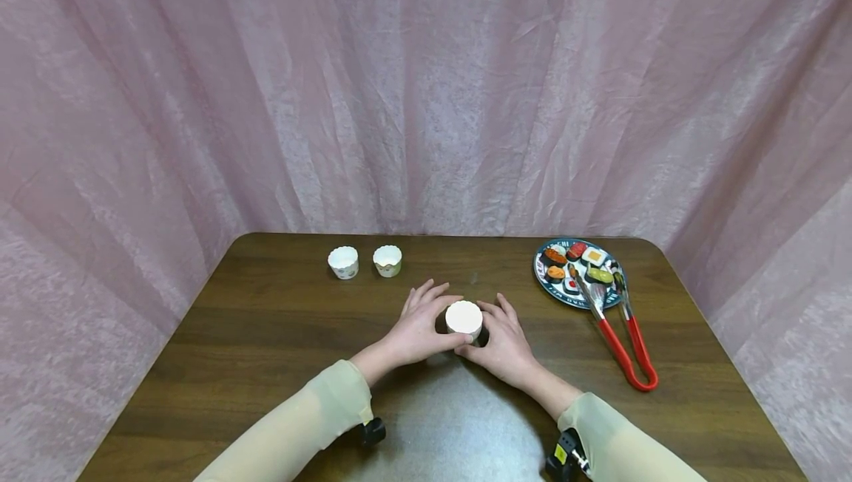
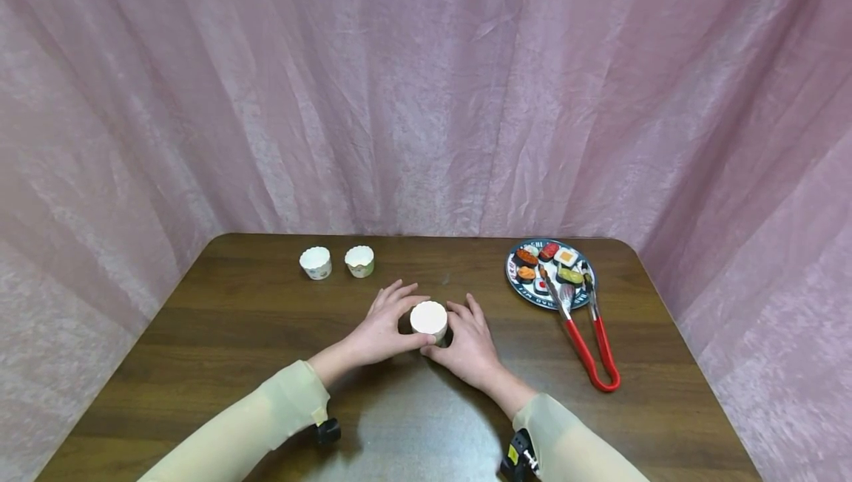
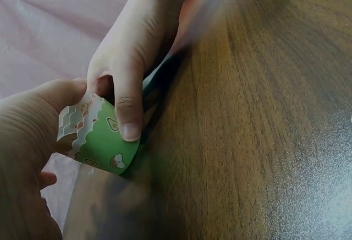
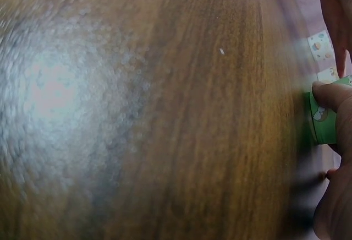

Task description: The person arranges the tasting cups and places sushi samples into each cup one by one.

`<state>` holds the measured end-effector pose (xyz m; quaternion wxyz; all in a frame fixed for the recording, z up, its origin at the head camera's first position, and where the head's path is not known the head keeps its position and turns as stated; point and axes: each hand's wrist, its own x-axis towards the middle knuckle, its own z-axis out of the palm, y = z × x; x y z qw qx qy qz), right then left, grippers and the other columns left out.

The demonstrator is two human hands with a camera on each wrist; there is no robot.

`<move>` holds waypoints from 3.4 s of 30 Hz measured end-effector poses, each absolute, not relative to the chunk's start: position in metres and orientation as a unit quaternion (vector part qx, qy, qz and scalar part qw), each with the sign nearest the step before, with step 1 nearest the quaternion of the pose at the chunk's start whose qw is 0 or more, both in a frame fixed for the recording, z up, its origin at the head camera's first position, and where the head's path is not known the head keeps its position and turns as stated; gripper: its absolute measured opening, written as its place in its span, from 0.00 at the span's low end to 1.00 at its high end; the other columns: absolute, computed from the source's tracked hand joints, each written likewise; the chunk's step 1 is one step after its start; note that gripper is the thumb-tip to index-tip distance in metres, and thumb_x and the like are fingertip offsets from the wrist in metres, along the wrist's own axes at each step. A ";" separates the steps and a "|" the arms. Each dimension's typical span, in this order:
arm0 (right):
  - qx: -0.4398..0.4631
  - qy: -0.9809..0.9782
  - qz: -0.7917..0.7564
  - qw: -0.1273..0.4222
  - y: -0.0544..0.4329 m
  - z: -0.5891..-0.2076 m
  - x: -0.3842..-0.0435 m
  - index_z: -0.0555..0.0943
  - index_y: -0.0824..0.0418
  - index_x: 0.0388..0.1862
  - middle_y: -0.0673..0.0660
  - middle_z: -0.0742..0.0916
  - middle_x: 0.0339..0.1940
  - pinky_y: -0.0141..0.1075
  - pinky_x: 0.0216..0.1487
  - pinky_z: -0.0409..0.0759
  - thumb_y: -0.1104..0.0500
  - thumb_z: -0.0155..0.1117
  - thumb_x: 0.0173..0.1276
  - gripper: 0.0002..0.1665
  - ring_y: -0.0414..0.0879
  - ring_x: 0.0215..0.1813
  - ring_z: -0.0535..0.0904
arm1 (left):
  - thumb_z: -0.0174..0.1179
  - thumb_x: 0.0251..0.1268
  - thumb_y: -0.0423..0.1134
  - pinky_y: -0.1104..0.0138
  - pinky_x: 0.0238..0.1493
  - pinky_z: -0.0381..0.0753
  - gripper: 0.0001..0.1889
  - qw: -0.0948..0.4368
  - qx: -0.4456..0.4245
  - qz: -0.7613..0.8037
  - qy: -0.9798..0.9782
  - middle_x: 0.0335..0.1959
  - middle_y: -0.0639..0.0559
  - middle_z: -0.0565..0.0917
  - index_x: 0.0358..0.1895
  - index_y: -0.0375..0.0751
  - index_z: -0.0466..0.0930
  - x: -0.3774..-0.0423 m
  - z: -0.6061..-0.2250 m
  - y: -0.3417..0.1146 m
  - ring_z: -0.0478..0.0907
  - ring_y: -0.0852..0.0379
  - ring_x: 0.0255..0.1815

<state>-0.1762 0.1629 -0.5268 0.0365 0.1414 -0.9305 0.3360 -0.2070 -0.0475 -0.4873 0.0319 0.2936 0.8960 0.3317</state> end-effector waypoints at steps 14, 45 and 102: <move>0.140 -0.930 0.337 0.032 0.163 -0.525 -0.176 0.80 0.62 0.66 0.64 0.74 0.73 0.65 0.76 0.50 0.41 0.79 0.57 0.43 0.65 0.82 0.46 | 0.67 0.62 0.63 0.33 0.75 0.38 0.40 0.040 0.294 0.335 0.895 0.78 0.38 0.64 0.72 0.45 0.74 -0.206 -0.485 -0.048 0.45 0.34 0.81; 0.146 -0.932 0.329 0.038 0.163 -0.528 -0.176 0.77 0.61 0.70 0.64 0.75 0.73 0.65 0.76 0.50 0.41 0.80 0.56 0.47 0.66 0.82 0.47 | 0.69 0.61 0.61 0.36 0.76 0.37 0.38 0.037 0.299 0.340 0.891 0.78 0.43 0.64 0.71 0.46 0.75 -0.204 -0.480 -0.049 0.44 0.40 0.82; 0.134 -0.928 0.345 0.042 0.162 -0.525 -0.176 0.84 0.61 0.58 0.62 0.75 0.73 0.63 0.76 0.51 0.42 0.82 0.53 0.38 0.65 0.82 0.48 | 0.67 0.56 0.71 0.38 0.77 0.32 0.36 -0.044 0.220 0.243 0.944 0.76 0.45 0.61 0.62 0.55 0.76 -0.261 -0.443 -0.088 0.50 0.39 0.78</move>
